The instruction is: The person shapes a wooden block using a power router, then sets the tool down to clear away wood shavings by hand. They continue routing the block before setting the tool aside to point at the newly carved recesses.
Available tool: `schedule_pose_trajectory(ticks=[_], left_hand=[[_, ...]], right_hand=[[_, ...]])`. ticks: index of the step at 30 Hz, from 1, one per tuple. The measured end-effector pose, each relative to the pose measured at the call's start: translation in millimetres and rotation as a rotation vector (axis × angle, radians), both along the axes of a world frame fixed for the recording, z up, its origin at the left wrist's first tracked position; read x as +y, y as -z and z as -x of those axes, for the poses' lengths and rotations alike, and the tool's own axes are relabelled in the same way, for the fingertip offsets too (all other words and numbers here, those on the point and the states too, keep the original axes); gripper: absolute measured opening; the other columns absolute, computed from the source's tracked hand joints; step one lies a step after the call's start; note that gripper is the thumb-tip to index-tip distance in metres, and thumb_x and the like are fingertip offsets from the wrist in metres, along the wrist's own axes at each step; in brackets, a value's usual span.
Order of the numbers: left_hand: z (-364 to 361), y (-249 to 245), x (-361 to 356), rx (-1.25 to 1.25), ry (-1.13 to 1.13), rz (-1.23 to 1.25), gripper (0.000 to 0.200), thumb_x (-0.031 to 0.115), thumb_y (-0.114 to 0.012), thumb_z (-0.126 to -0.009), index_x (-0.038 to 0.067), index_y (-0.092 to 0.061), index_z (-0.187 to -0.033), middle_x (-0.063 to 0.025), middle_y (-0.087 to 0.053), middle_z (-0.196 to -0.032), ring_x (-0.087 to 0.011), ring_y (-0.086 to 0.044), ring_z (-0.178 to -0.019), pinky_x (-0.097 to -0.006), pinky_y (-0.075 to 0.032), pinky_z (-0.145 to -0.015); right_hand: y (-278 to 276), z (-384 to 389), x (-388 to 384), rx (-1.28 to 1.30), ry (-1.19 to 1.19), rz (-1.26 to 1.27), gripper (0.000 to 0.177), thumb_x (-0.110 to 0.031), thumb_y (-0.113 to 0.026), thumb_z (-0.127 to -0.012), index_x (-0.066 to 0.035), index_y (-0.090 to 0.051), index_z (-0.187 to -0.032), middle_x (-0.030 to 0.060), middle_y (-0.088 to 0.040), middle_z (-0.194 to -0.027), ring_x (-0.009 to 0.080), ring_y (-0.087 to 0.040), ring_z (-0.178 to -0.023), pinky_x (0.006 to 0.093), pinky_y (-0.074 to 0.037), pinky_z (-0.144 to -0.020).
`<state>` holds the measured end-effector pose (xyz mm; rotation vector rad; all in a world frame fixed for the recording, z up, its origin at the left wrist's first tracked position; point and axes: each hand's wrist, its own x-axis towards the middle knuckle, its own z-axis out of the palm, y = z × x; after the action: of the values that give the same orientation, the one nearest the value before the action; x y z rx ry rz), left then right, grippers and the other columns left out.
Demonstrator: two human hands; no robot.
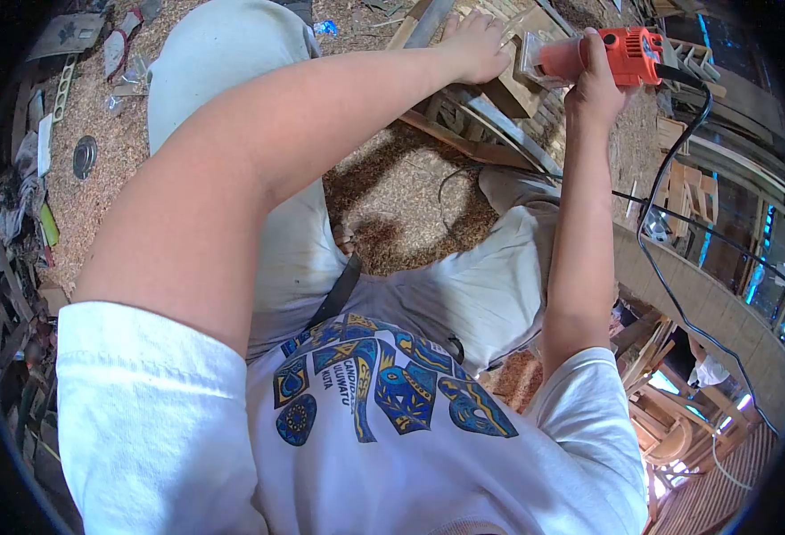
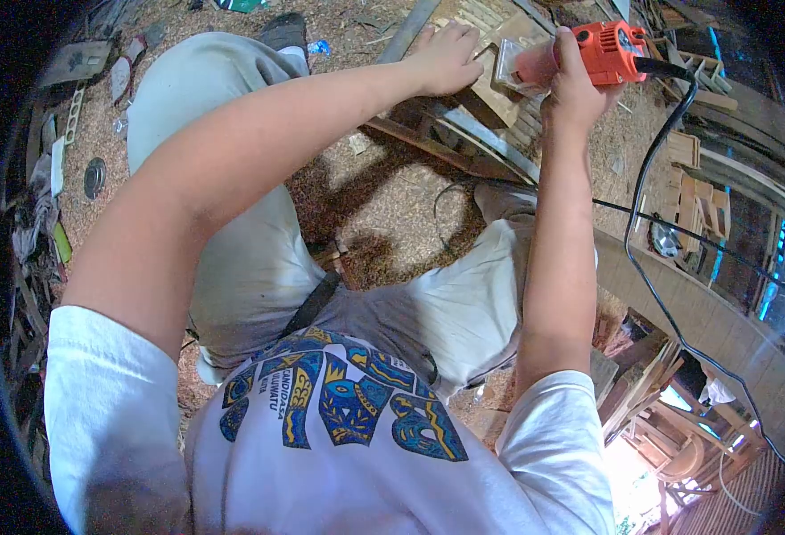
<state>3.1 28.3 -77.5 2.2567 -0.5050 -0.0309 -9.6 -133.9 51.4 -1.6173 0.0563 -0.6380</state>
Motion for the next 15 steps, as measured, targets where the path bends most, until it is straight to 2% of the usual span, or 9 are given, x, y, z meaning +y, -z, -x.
schedule_pose_trajectory(ticks=[8, 15], left_hand=[[-2.8, 4.0, -4.4, -0.004, 0.006, 0.033, 0.073, 0.040, -0.050, -0.100, 0.000, -0.036, -0.160, -0.0223, -0.036, -0.168, -0.0409, -0.027, -0.160, -0.0620, -0.016, -0.130], [-1.0, -6.7, -1.1, 0.017, 0.023, 0.010, 0.071, 0.036, -0.051, -0.100, 0.000, -0.038, -0.160, -0.0242, -0.049, -0.160, -0.0412, -0.034, -0.157, -0.0606, -0.019, -0.130]], right_hand=[[1.6, -2.2, -2.8, -0.021, -0.007, -0.001, 0.067, -0.001, -0.091, -0.078, -0.007, -0.050, -0.131, 0.0055, -0.066, -0.114, 0.0177, -0.069, -0.096, 0.0350, -0.059, -0.085], [-2.7, 6.2, 4.4, -0.045, 0.018, -0.033, 0.065, -0.002, -0.091, -0.079, -0.006, -0.052, -0.130, 0.0059, -0.067, -0.113, 0.0179, -0.069, -0.096, 0.0355, -0.059, -0.085]])
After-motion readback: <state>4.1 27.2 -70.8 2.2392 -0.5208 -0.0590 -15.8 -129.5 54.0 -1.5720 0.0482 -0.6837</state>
